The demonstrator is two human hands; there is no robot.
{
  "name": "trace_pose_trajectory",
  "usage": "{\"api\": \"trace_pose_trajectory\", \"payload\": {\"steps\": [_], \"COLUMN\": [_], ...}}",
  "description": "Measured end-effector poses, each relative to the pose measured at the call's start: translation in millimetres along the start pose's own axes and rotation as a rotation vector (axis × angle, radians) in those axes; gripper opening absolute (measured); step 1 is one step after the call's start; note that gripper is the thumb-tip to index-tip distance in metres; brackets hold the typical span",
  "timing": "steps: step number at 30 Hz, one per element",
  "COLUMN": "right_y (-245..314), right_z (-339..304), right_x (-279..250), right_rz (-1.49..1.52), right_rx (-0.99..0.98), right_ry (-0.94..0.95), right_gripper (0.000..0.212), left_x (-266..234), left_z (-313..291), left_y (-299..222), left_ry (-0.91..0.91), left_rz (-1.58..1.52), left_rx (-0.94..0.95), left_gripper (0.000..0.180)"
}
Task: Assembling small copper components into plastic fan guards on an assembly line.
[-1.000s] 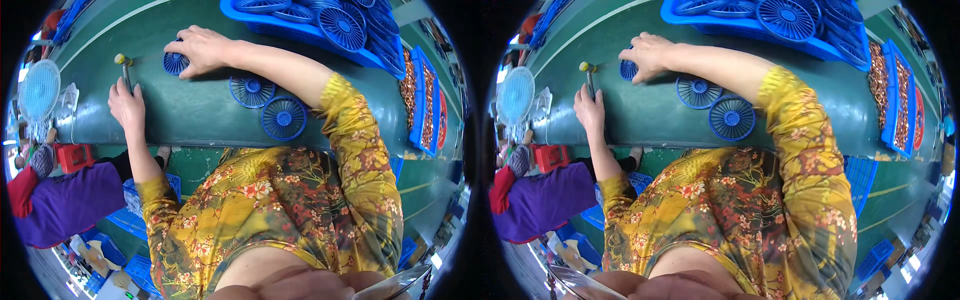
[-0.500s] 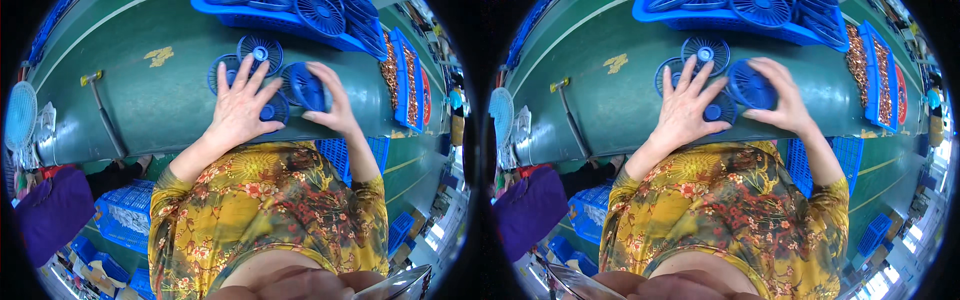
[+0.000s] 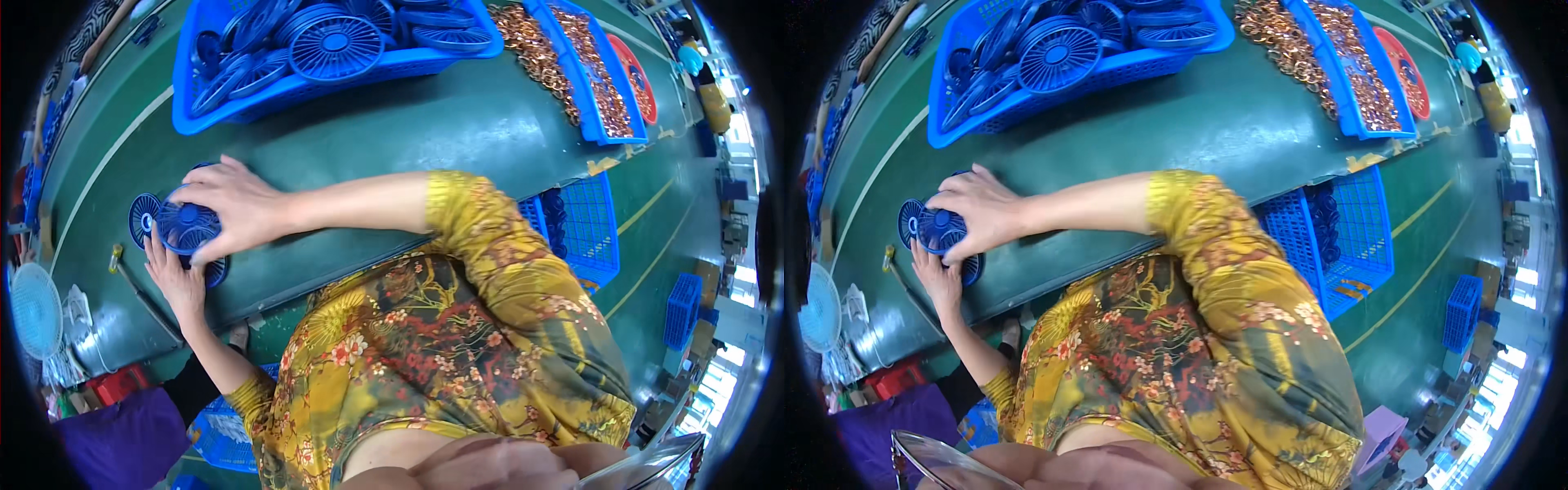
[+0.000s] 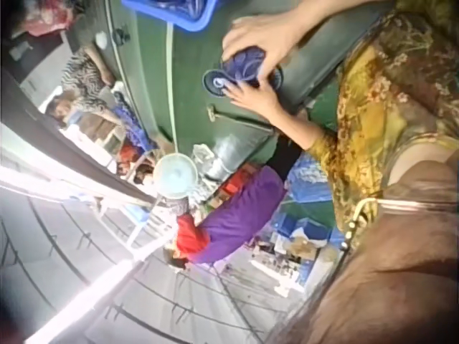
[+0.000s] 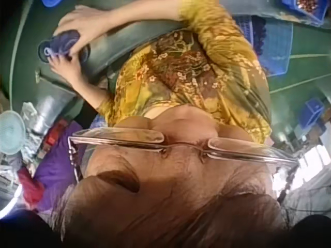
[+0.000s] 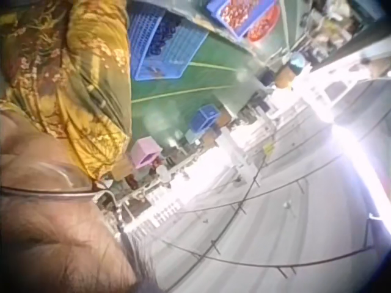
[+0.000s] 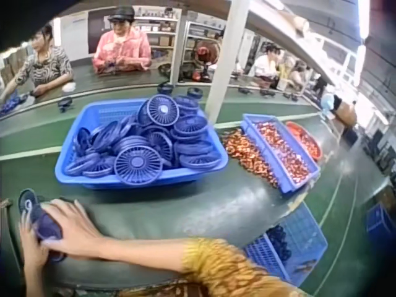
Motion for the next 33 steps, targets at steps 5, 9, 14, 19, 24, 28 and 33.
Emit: {"api": "trace_pose_trajectory", "payload": {"steps": [5, 9, 14, 19, 24, 28, 33], "right_y": [10.0, -0.7, -1.9, -29.2, -75.0, -72.1, -32.6], "right_z": [-48.1, -103.9, -135.9, -162.6, -184.7, -175.5, -181.7], "right_x": [-104.9, -169.2, -241.5, -335.0, -385.2, -376.9, -355.9], "right_rz": [-0.286, -0.520, -0.537, -0.760, -1.206, -1.159, -0.776], "right_rx": [-0.100, 0.047, 0.258, 0.575, 0.592, 0.622, 0.694], "right_ry": [0.219, 0.389, 0.074, -0.378, -0.398, -0.353, -0.400], "right_gripper": [0.073, 0.070, 0.047, 0.032, 0.025, 0.017, 0.023], "left_x": [-9.8, -7.1, -18.9, -49.3, -43.9, -17.2, -25.5], "left_z": [13.5, 23.5, 21.4, 55.1, 72.2, 65.1, 88.5], "left_y": [26.7, 34.0, -21.0, -151.2, -254.9, -308.6, -299.0], "left_ry": [0.033, -0.047, -0.434, -0.441, -0.348, -0.171, -0.654], "left_rz": [-0.004, 0.111, -0.087, -0.497, -0.672, -0.661, -0.725], "left_rx": [-0.090, -0.132, -0.143, 0.099, 0.503, 0.599, 0.584], "left_gripper": [0.054, 0.053, 0.041, 0.025, 0.023, 0.027, 0.023]}}
Point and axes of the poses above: each hand's wrist, its own z-axis towards the middle knuckle, its own x-axis out of the palm, y = z × x, the point moved 2 cm from there along z, towards the middle knuckle, and after that the axes turned 2 degrees about -y, right-handed, at the moved point
